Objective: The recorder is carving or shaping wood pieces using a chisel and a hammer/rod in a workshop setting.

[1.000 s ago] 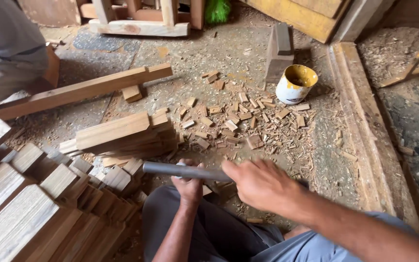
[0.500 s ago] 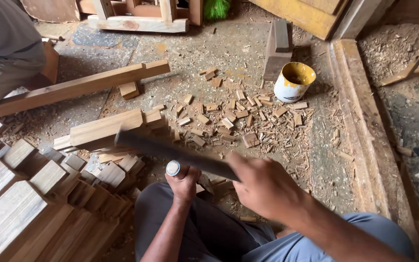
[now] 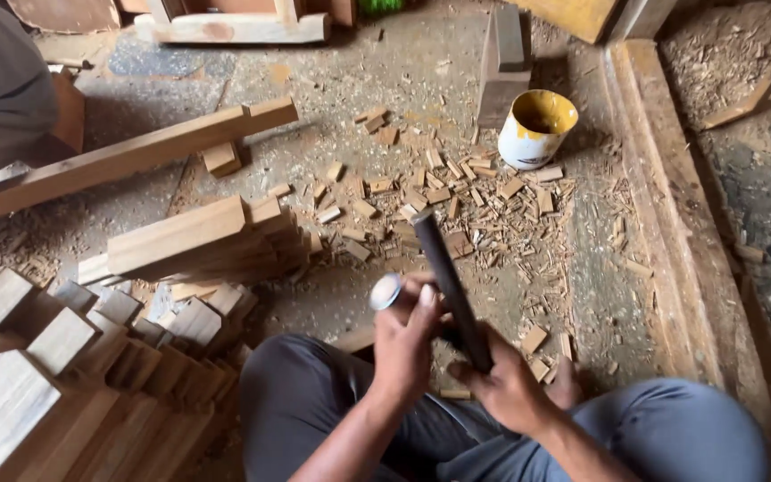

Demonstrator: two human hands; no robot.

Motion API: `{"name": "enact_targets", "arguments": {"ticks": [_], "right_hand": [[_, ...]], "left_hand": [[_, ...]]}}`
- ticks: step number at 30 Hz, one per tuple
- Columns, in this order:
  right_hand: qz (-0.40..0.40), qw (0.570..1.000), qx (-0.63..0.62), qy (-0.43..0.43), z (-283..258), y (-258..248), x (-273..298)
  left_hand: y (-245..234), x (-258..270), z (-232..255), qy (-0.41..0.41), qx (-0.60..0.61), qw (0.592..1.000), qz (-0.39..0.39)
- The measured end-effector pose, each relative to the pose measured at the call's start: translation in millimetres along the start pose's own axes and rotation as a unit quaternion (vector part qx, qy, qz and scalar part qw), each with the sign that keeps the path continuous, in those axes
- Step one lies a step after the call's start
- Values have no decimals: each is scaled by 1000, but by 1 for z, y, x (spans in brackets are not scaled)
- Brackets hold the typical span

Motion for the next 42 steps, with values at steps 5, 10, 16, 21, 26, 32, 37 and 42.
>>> {"name": "enact_targets", "arguments": {"ticks": [5,10,16,21,26,32,37,42], "right_hand": [[57,996,32,-61,2,-53,10],[104,985,-117,-76,-40,-94,54],[217,936,-265,-83,-10,-135,61],[220,931,-284,-63,-26,-133,58],[211,944,-244,-70,-13,-133,49],[218,953,-209,-29,-9,-122,53],[214,947,-236,-34,-18,-119,52],[228,948,-219,-44,-13,-122,48]], "left_hand": [[26,-31,15,-58,38,982,-175],[-63,-62,-28,-82,-792,440,-414],[-86,-72,-70,-122,-805,366,-451],[34,-116,51,-9,-783,518,-346],[-33,-164,66,41,-539,808,-233],[-31,-89,131,-20,-595,779,-197],[-142,-111,93,-209,-846,440,-218],[-170,-126,19,-207,-866,316,-327]]}}
Point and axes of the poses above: each hand's wrist, its own x-axis away from the middle knuckle, its own y-axis out of the palm, z = x × y, the point moved 5 cm from there along -x, towards the middle knuckle, and after that the axes turned 11 degrees about y, right-handed, at the moved point
